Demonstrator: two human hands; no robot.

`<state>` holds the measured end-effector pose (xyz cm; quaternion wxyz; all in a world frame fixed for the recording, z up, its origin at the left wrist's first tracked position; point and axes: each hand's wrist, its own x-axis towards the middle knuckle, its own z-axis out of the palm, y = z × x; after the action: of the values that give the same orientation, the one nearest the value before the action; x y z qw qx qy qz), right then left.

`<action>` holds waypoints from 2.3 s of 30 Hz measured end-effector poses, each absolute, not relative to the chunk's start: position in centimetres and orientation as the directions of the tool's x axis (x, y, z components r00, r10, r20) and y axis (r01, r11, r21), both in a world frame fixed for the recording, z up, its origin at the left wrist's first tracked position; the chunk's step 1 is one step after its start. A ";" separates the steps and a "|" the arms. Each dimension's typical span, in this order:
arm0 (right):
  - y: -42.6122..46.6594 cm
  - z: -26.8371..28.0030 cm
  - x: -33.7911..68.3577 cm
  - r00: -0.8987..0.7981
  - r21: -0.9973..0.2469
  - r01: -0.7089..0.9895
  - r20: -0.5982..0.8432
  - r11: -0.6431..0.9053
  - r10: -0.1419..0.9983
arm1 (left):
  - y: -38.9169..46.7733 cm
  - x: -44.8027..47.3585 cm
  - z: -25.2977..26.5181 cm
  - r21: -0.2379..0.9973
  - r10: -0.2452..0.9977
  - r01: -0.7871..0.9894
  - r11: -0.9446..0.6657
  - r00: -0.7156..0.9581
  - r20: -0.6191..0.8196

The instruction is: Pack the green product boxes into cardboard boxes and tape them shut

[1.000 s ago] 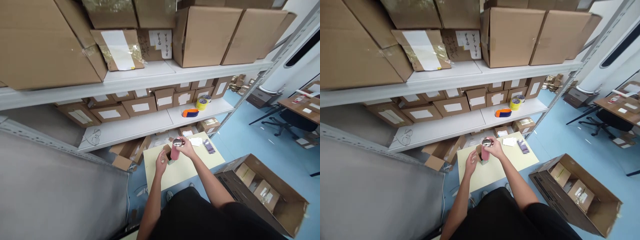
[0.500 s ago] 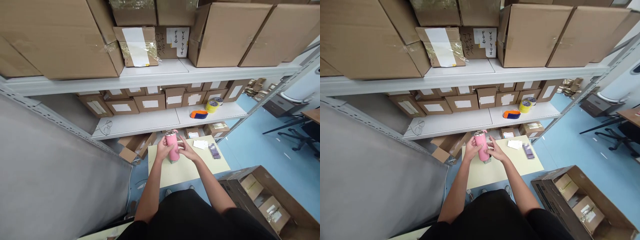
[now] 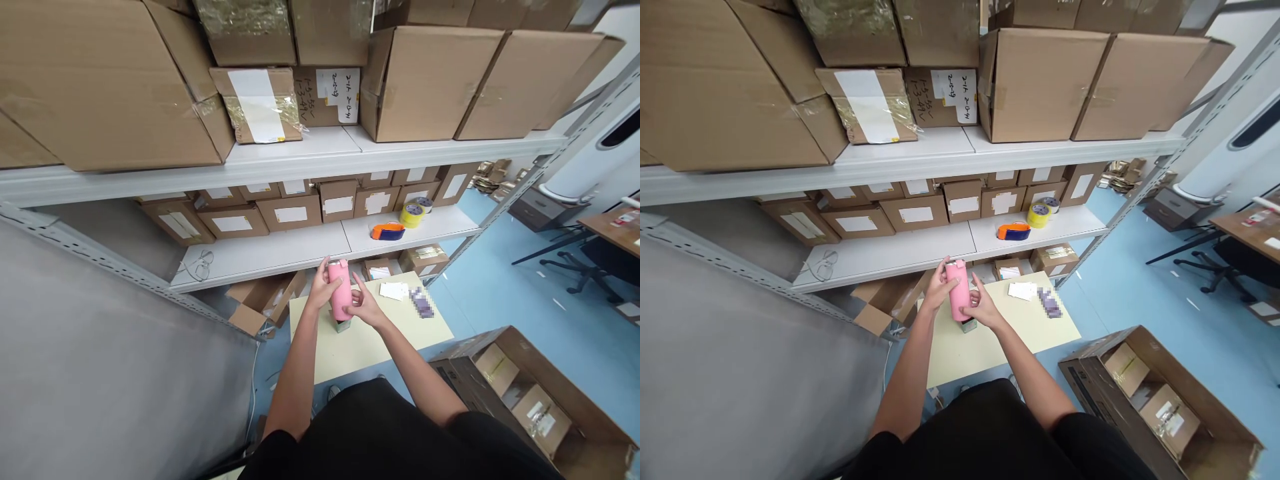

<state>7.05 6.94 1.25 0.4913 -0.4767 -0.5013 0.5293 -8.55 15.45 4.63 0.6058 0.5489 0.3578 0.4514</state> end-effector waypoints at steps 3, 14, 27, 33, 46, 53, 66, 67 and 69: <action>6.9 1.4 7.2 0.078 -0.999 0.052 0.007 0.003 0.997 | 15.5 -8.3 4.6 0.992 0.963 -0.104 -0.071 0.252 0.095; 6.5 2.4 7.6 0.092 -0.999 0.045 -0.008 -0.012 0.996 | 15.9 -8.1 5.0 0.989 0.959 -0.146 -0.015 0.277 0.056; 6.5 0.1 8.1 0.224 -0.935 0.349 0.016 -0.065 0.975 | 15.4 -6.8 5.8 0.926 0.969 0.290 -0.242 0.123 0.215; 6.2 -3.2 7.2 0.180 -0.933 0.356 0.008 -0.058 0.984 | 15.1 -6.3 5.4 0.915 0.993 0.393 -0.090 0.102 0.054; 9.7 -15.5 8.4 0.357 -0.793 0.450 -0.261 -0.411 0.897 | 13.7 -9.1 -6.3 0.965 1.000 0.261 -0.027 0.001 0.027; 9.4 -18.0 7.8 0.468 -0.772 0.426 -0.259 -0.472 0.845 | 11.0 -8.1 -10.3 0.927 0.996 0.365 -0.087 0.046 0.075; 8.8 -20.0 7.8 0.470 -0.829 0.338 -0.261 -0.445 0.843 | 8.7 -9.4 -17.8 0.741 0.992 0.670 -0.057 0.120 -0.032; 8.7 -20.0 7.8 0.462 -0.838 0.328 -0.261 -0.436 0.848 | 8.9 -9.8 -18.3 0.794 0.998 0.607 0.002 0.053 -0.044; 8.5 -20.0 7.6 0.445 -0.856 0.308 -0.257 -0.416 0.858 | 9.5 -10.5 -19.2 0.874 0.983 0.450 0.185 -0.082 -0.165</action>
<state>7.60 8.50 -20.05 0.3809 -0.7598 -0.3834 0.3613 -10.45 9.53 -19.17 0.4016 0.5457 0.6565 0.3316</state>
